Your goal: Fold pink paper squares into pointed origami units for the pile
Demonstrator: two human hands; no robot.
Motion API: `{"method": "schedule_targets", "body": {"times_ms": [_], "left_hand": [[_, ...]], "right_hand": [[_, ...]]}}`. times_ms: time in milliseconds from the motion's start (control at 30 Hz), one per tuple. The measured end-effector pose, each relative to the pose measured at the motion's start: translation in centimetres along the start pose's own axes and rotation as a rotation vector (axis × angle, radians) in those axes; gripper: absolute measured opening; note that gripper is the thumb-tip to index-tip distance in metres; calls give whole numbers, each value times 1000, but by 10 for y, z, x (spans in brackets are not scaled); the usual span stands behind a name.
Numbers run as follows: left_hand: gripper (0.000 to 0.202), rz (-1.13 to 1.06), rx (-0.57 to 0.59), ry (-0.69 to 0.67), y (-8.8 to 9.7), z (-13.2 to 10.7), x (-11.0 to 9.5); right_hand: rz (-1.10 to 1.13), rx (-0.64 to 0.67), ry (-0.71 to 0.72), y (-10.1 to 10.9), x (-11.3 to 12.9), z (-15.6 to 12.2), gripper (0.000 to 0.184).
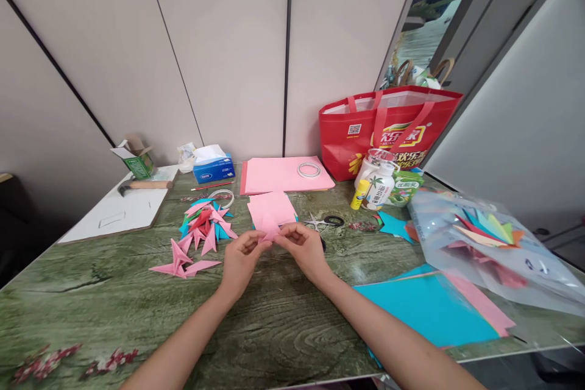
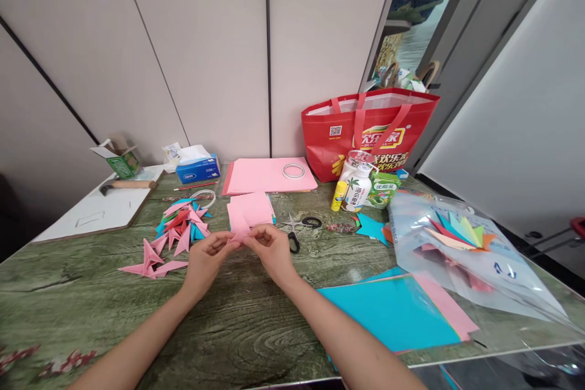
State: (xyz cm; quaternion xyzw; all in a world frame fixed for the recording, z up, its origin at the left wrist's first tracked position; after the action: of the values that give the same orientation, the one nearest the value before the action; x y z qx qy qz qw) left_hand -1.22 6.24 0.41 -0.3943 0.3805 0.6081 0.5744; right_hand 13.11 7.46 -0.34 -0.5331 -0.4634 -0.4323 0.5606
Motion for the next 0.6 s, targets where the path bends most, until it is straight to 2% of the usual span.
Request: {"method": "schedule_targets", "body": {"times_ms": [133, 300, 533, 600], "left_hand": [[16, -182, -59, 89, -1, -1, 4], [22, -310, -92, 168, -1, -3, 9], [24, -430, -77, 258, -4, -3, 12], [35, -430, -45, 262, -5, -3, 10]], "right_hand": [[36, 37, -119, -3, -7, 0, 17], [99, 41, -170, -2, -9, 0, 18], [115, 137, -132, -4, -3, 4, 21], [122, 150, -143, -3, -5, 5, 25]]}}
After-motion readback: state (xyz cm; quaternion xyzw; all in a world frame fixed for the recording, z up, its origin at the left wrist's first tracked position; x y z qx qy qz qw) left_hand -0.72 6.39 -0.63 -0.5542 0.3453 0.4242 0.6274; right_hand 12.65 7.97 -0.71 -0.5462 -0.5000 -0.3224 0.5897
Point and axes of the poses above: each hand's wrist, its own z-axis towards the middle knuckle, its own y-axis out of the back of the hand, x = y × z, the point moved 7 cm from there along z, towards the middle knuckle, and after that the axes turned 15 degrees about -y, right-handed, at the moved point
